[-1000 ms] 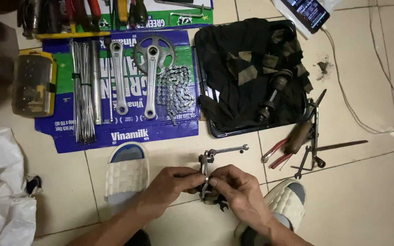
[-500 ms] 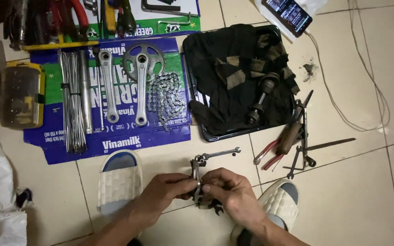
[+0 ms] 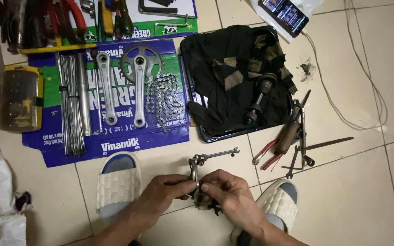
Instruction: Disassembling, cleaning, and reassembling a bicycle brake caliper using hand tools on the floor.
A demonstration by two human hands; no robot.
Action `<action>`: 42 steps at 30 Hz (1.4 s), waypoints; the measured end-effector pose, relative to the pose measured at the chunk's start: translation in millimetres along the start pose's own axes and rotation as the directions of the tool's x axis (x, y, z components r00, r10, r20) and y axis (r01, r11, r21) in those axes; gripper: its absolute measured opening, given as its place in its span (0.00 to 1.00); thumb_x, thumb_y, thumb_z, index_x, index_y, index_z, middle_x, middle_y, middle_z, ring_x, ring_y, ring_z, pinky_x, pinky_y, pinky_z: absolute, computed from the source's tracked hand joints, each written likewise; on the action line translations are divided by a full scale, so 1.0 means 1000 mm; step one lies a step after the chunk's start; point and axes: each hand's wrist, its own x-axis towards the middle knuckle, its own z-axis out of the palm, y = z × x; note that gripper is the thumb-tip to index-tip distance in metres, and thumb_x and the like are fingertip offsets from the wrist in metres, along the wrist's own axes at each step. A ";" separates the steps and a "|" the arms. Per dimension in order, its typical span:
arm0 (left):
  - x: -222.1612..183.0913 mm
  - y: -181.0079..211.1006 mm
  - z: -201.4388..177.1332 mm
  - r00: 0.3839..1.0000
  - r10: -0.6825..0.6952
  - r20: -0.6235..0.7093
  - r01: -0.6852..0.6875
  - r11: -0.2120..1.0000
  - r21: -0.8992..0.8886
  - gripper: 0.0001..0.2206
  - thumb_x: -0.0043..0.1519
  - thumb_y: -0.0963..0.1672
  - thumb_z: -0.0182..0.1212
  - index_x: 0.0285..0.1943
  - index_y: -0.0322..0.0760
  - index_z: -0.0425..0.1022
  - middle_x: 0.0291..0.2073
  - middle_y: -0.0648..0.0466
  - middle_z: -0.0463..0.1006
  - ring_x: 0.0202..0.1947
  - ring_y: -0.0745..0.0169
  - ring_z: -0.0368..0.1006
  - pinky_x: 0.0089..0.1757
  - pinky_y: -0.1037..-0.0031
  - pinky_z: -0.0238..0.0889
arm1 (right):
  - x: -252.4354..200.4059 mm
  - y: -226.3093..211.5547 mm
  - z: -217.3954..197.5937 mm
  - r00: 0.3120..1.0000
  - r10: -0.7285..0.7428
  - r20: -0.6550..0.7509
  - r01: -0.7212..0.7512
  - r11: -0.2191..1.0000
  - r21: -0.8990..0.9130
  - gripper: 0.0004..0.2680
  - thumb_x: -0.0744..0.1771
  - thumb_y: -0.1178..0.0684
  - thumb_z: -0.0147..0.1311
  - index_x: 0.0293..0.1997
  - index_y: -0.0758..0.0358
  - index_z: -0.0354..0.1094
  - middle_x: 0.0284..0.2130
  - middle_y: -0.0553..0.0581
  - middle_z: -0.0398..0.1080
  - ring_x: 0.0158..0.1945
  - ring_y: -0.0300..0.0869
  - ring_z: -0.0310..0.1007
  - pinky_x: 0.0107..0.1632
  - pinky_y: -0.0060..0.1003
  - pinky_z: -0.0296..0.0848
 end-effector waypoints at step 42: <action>0.000 -0.001 0.000 1.000 0.025 0.008 -0.026 0.999 0.021 0.17 0.55 0.43 0.66 0.47 0.21 0.87 0.32 0.44 0.82 0.37 0.58 0.71 0.43 0.71 0.64 | -0.005 -0.016 0.003 0.996 0.091 0.001 -0.087 0.957 -0.277 0.06 0.68 0.56 0.53 0.42 0.69 0.73 0.27 0.58 0.74 0.30 0.41 0.74 0.34 0.32 0.72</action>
